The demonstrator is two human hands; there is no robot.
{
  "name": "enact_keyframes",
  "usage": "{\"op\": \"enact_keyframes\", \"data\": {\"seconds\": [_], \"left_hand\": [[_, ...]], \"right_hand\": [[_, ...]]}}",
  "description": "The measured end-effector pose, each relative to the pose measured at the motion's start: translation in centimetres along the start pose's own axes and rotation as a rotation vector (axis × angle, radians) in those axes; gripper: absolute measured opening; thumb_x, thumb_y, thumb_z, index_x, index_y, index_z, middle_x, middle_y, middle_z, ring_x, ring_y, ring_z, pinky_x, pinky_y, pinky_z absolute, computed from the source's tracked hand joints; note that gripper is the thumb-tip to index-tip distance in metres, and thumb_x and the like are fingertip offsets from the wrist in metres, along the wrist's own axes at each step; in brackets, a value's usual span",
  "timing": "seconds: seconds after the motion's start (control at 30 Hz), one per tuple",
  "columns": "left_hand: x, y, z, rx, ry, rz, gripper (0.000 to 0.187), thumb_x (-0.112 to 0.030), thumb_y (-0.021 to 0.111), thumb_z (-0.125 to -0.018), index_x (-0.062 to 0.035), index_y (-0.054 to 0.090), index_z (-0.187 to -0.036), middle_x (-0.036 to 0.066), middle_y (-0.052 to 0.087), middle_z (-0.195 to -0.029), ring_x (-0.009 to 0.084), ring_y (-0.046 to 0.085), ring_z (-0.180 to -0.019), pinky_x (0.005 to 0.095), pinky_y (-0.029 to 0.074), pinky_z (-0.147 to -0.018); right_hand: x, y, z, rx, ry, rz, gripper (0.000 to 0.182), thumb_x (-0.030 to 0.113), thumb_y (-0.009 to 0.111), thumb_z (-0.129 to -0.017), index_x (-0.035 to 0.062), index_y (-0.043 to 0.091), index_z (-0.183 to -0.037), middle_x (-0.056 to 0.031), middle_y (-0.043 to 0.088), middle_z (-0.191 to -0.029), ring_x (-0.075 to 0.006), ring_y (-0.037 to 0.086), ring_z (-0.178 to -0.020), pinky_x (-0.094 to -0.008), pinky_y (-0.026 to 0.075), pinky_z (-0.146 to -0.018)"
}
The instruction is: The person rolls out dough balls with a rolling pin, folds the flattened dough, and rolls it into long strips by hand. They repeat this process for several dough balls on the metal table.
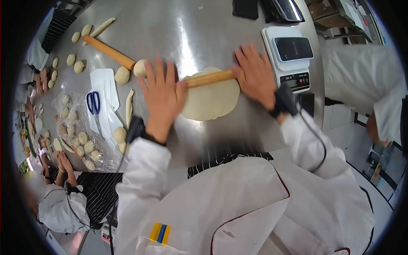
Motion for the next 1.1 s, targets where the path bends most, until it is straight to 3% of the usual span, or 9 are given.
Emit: {"op": "enact_keyframes", "data": {"seconds": [0.07,0.17,0.53,0.63,0.7,0.83,0.93,1.03,1.1], "left_hand": [[-1.3,0.2,6.0,0.025,0.015,0.169,0.073,-0.044,0.042,-0.096,0.0062,0.033,-0.148,0.027,0.033,-0.154,0.0473,0.02,-0.146,0.0627,0.008,-0.117],[-2.6,0.7,7.3,0.003,-0.072,0.226,0.073,-0.043,0.041,-0.097,0.0078,0.032,-0.148,0.028,0.033,-0.153,0.0472,0.021,-0.146,0.0626,0.009,-0.116],[0.5,1.6,-4.6,0.066,-0.024,-0.057,0.059,-0.042,0.04,-0.099,-0.0014,0.05,-0.14,0.019,0.044,-0.149,0.0437,0.03,-0.143,0.0627,0.015,-0.115],[0.2,0.5,-1.1,0.05,0.049,-0.069,0.061,-0.042,0.039,-0.099,-0.0004,0.047,-0.142,0.02,0.043,-0.15,0.0429,0.03,-0.144,0.0591,0.017,-0.116],[-0.6,0.2,4.6,0.046,0.094,0.222,0.066,-0.042,0.04,-0.098,0.0027,0.042,-0.145,0.024,0.04,-0.151,0.0424,0.029,-0.144,0.0572,0.016,-0.117],[-2.7,-0.4,9.2,0.019,0.054,0.33,0.069,-0.042,0.042,-0.096,0.0051,0.038,-0.147,0.028,0.04,-0.149,0.0438,0.031,-0.143,0.0572,0.017,-0.117],[-1.5,1.1,4.0,-0.085,0.061,0.281,0.067,-0.042,0.042,-0.098,0.0063,0.039,-0.145,0.029,0.038,-0.149,0.0458,0.032,-0.141,0.0579,0.018,-0.116],[0.3,1.9,-0.8,0.036,0.073,0.293,0.063,-0.042,0.04,-0.099,0.004,0.045,-0.142,0.027,0.039,-0.15,0.0467,0.032,-0.14,0.0589,0.02,-0.115],[0.8,1.7,-3.4,-0.039,0.126,0.05,0.058,-0.041,0.041,-0.1,0.0006,0.049,-0.139,0.024,0.042,-0.148,0.0469,0.034,-0.139,0.0595,0.023,-0.113]], "right_hand": [[1.1,-0.9,5.5,-0.016,-0.037,-0.052,0.064,0.043,0.056,-0.092,0.0034,0.047,-0.142,-0.0182,0.043,-0.149,-0.036,0.035,-0.143,-0.0602,0.02,-0.115],[2.1,-0.9,6.8,0.009,0.002,0.022,0.072,0.044,0.059,-0.089,0.0011,0.044,-0.144,-0.0187,0.042,-0.151,-0.0361,0.033,-0.144,-0.0612,0.015,-0.117],[-0.7,0.9,-3.4,-0.009,0.029,0.176,0.055,0.039,0.047,-0.099,0.0016,0.05,-0.138,-0.0188,0.045,-0.148,-0.0377,0.039,-0.14,-0.0613,0.023,-0.114],[-0.5,0.8,-1.1,0.004,-0.038,0.104,0.055,0.039,0.047,-0.099,0.0012,0.05,-0.139,-0.0196,0.045,-0.148,-0.0362,0.038,-0.14,-0.0576,0.025,-0.114],[1.0,-0.6,4.5,0.009,-0.083,-0.013,0.06,0.042,0.052,-0.095,0.0023,0.048,-0.14,-0.0189,0.043,-0.15,-0.0359,0.036,-0.142,-0.0561,0.023,-0.116],[2.6,-0.9,8.3,0.014,-0.082,-0.019,0.061,0.042,0.053,-0.094,0.0018,0.048,-0.14,-0.0189,0.043,-0.15,-0.0354,0.036,-0.142,-0.0558,0.024,-0.116],[1.3,0.4,2.4,-0.077,-0.075,0.002,0.06,0.042,0.05,-0.096,-0.0004,0.049,-0.139,-0.0192,0.043,-0.149,-0.0367,0.036,-0.141,-0.0562,0.024,-0.116],[0.4,1.3,-1.9,0.004,-0.027,0.092,0.056,0.043,0.047,-0.098,0.0028,0.051,-0.138,-0.0193,0.042,-0.15,-0.0375,0.035,-0.141,-0.0563,0.023,-0.116],[0.0,1.3,-4.5,-0.008,0.015,0.104,0.051,0.044,0.045,-0.1,0.0076,0.055,-0.135,-0.0198,0.043,-0.149,-0.0386,0.035,-0.141,-0.0561,0.022,-0.116]]}}
Point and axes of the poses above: each hand's wrist, its own z-axis away from the middle knuckle, its own y-axis out of the palm, x = y × z, the point moved 2 cm from there along -z, towards the middle knuckle
